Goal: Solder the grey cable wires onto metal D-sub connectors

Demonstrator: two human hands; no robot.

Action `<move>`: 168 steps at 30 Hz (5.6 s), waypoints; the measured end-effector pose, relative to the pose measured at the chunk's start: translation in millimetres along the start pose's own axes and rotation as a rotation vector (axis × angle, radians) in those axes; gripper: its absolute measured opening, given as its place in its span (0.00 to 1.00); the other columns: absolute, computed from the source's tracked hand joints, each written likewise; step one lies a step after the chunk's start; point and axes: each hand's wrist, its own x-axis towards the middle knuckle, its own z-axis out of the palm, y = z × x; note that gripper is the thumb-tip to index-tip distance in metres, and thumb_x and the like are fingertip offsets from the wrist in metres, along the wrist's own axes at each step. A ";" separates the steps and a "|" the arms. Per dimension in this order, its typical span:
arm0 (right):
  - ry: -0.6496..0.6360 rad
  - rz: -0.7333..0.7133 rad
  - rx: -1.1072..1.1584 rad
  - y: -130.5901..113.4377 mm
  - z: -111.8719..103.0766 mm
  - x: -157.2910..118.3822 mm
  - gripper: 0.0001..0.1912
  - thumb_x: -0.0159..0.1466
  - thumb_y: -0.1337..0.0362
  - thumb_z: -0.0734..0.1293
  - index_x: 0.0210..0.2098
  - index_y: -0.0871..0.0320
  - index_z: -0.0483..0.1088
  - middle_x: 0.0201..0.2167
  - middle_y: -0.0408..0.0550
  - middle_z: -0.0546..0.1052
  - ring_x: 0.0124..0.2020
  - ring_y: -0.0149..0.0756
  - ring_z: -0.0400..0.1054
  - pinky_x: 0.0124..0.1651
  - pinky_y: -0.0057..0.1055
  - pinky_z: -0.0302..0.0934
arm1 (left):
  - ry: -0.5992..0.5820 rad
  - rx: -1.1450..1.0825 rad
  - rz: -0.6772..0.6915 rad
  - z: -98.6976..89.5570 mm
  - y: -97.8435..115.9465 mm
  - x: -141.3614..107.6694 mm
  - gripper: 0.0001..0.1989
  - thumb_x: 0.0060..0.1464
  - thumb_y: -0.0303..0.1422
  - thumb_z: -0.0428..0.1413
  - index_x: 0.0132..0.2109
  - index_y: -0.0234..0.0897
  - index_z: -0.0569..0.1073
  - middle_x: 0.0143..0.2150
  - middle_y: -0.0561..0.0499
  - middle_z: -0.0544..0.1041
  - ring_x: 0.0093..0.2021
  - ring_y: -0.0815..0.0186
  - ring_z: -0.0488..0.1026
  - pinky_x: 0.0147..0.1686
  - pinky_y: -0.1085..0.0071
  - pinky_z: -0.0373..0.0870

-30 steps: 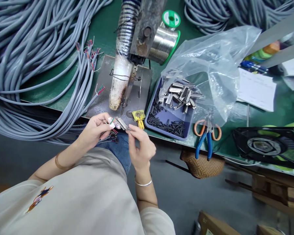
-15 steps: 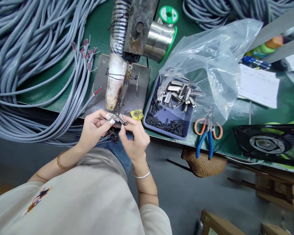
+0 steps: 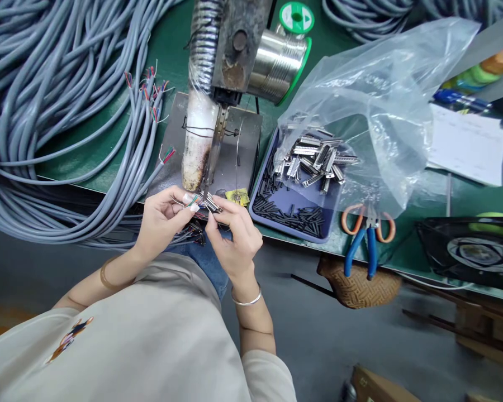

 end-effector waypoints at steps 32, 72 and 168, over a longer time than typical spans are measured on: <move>-0.020 0.017 0.012 -0.6 3.0 0.5 0.09 0.64 0.73 0.72 0.35 0.53 0.71 0.40 0.45 0.85 0.41 0.34 0.81 0.43 0.32 0.75 | 0.082 0.186 0.083 1.5 -11.8 -4.7 0.07 0.51 0.26 0.62 0.30 0.36 0.71 0.28 0.55 0.73 0.26 0.74 0.68 0.24 0.80 0.65; -0.012 0.017 0.009 -0.3 5.2 0.7 0.10 0.63 0.72 0.73 0.34 0.52 0.71 0.40 0.44 0.85 0.40 0.35 0.81 0.41 0.32 0.75 | 0.119 0.337 0.115 3.6 -10.4 -8.8 0.06 0.53 0.27 0.61 0.30 0.37 0.71 0.25 0.57 0.73 0.21 0.76 0.65 0.21 0.80 0.63; 0.001 0.065 -0.032 -13.2 -5.1 -20.4 0.07 0.65 0.72 0.72 0.40 0.53 0.76 0.41 0.46 0.86 0.41 0.36 0.83 0.43 0.31 0.79 | -0.081 -0.087 -0.318 -14.5 3.9 -20.3 0.17 0.47 0.40 0.72 0.33 0.34 0.74 0.27 0.54 0.76 0.16 0.79 0.65 0.14 0.81 0.60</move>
